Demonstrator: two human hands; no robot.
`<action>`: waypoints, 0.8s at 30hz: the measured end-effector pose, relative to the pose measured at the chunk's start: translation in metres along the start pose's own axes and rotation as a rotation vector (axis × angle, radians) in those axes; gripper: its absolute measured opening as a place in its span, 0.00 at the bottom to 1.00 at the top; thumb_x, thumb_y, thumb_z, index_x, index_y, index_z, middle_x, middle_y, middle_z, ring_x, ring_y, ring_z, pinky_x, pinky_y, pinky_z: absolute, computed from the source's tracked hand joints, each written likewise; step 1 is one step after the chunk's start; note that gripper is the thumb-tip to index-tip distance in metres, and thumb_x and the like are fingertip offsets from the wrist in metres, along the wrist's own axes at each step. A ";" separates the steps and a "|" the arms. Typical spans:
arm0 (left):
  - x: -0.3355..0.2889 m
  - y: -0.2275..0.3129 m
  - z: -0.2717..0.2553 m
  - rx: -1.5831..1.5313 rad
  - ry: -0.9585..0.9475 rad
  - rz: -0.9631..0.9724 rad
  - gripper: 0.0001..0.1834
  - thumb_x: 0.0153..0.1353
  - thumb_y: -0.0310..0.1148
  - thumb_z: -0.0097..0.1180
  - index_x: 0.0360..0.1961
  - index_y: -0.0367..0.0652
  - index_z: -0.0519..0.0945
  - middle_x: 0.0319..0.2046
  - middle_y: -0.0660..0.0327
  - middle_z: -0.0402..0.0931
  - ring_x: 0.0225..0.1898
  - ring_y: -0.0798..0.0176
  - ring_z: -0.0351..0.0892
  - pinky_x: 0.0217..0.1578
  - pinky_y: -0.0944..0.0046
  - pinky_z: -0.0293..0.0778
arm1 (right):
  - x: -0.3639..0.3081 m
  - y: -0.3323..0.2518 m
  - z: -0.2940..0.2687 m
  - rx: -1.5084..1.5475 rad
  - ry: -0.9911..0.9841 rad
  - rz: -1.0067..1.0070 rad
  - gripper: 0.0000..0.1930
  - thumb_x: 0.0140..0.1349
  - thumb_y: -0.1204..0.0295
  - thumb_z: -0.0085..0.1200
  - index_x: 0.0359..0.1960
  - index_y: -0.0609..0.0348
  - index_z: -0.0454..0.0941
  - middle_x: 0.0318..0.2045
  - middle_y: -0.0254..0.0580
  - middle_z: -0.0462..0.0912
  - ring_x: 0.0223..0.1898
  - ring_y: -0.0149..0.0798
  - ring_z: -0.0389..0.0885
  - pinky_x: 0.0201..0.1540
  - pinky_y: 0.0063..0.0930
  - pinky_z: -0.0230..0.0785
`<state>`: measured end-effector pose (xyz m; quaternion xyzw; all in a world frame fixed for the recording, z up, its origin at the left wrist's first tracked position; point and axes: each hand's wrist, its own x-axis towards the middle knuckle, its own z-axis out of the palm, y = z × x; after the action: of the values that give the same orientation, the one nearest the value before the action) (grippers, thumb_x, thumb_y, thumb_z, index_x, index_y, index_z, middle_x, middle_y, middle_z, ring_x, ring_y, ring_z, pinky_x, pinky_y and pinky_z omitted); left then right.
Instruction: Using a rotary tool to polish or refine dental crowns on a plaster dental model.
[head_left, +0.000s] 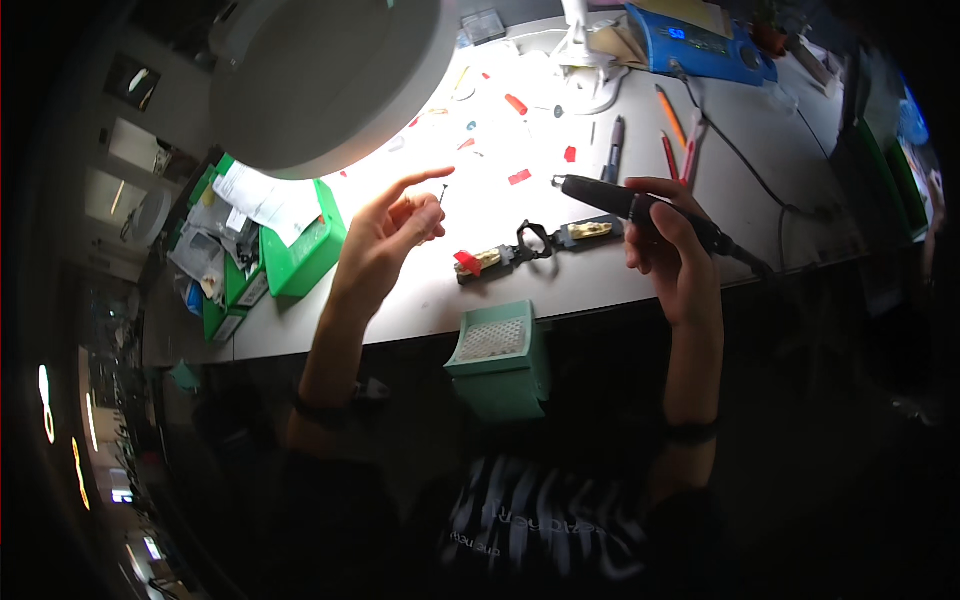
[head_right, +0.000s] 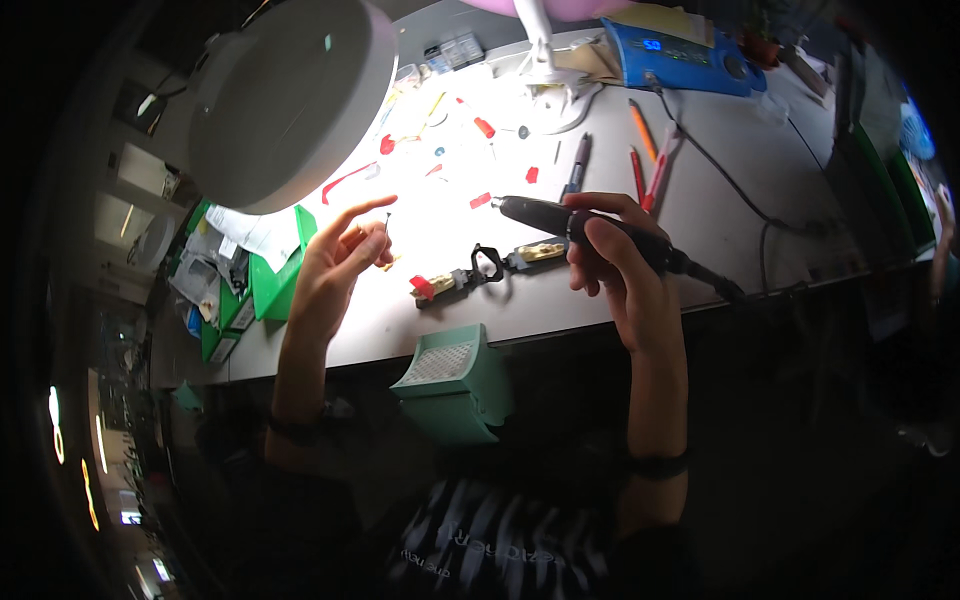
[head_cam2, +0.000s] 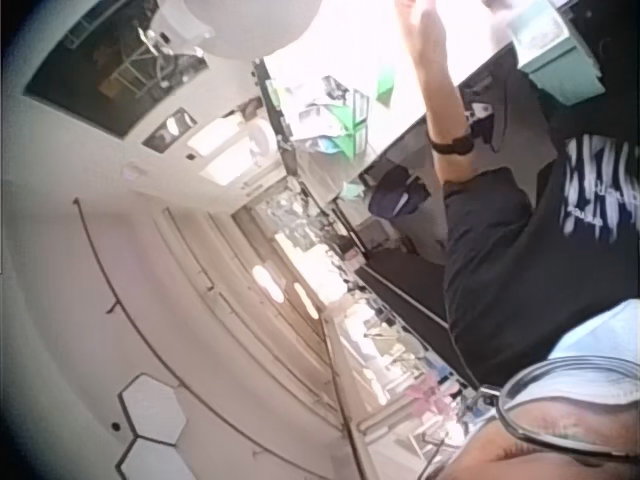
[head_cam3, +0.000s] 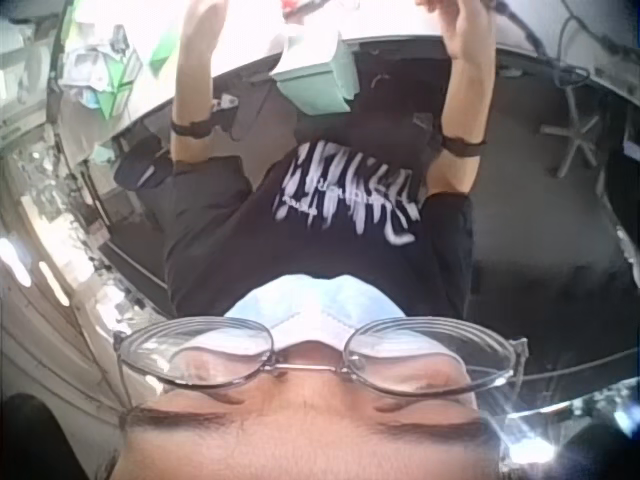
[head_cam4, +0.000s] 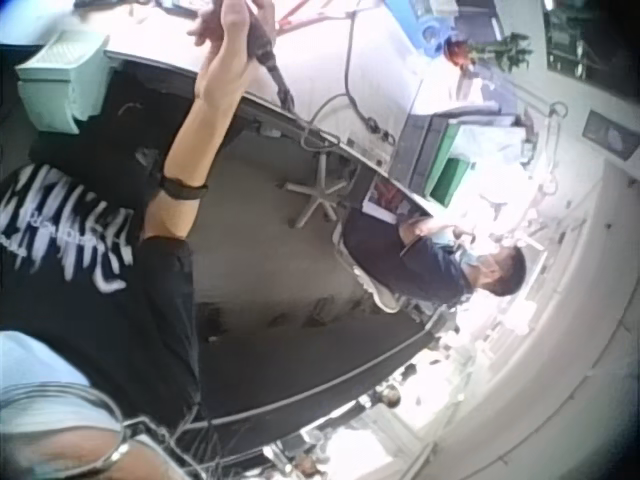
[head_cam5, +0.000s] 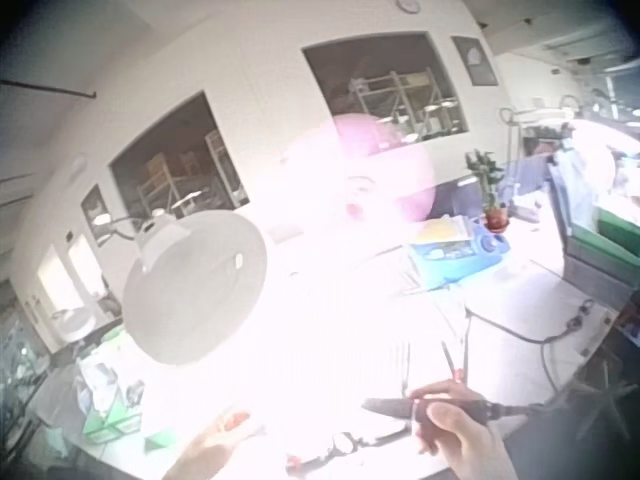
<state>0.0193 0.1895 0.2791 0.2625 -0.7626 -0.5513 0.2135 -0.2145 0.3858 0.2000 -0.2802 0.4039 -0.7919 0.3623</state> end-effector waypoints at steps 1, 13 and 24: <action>-0.010 -0.017 0.000 -0.042 0.066 0.071 0.19 0.73 0.27 0.55 0.62 0.34 0.76 0.35 0.62 0.77 0.38 0.70 0.75 0.46 0.66 0.72 | -0.003 0.003 -0.001 -0.002 -0.016 -0.019 0.23 0.71 0.61 0.58 0.58 0.69 0.77 0.26 0.40 0.81 0.23 0.29 0.79 0.27 0.21 0.66; -0.035 -0.082 0.003 -0.184 0.433 0.109 0.14 0.68 0.22 0.59 0.54 0.29 0.78 0.43 0.54 0.82 0.42 0.65 0.84 0.46 0.67 0.79 | 0.004 0.052 0.050 -0.424 -0.112 -0.453 0.42 0.62 0.43 0.65 0.66 0.65 0.72 0.47 0.57 0.85 0.36 0.32 0.86 0.43 0.26 0.78; -0.047 -0.086 0.007 -0.686 0.352 0.050 0.16 0.67 0.21 0.60 0.55 0.33 0.73 0.46 0.51 0.80 0.44 0.57 0.87 0.47 0.62 0.82 | -0.020 0.045 0.049 -0.226 -0.271 -0.192 0.30 0.68 0.55 0.64 0.60 0.69 0.74 0.28 0.46 0.85 0.29 0.32 0.83 0.35 0.26 0.75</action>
<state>0.0652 0.2027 0.1930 0.2480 -0.4918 -0.7153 0.4300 -0.1507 0.3619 0.1845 -0.4603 0.4092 -0.7274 0.3025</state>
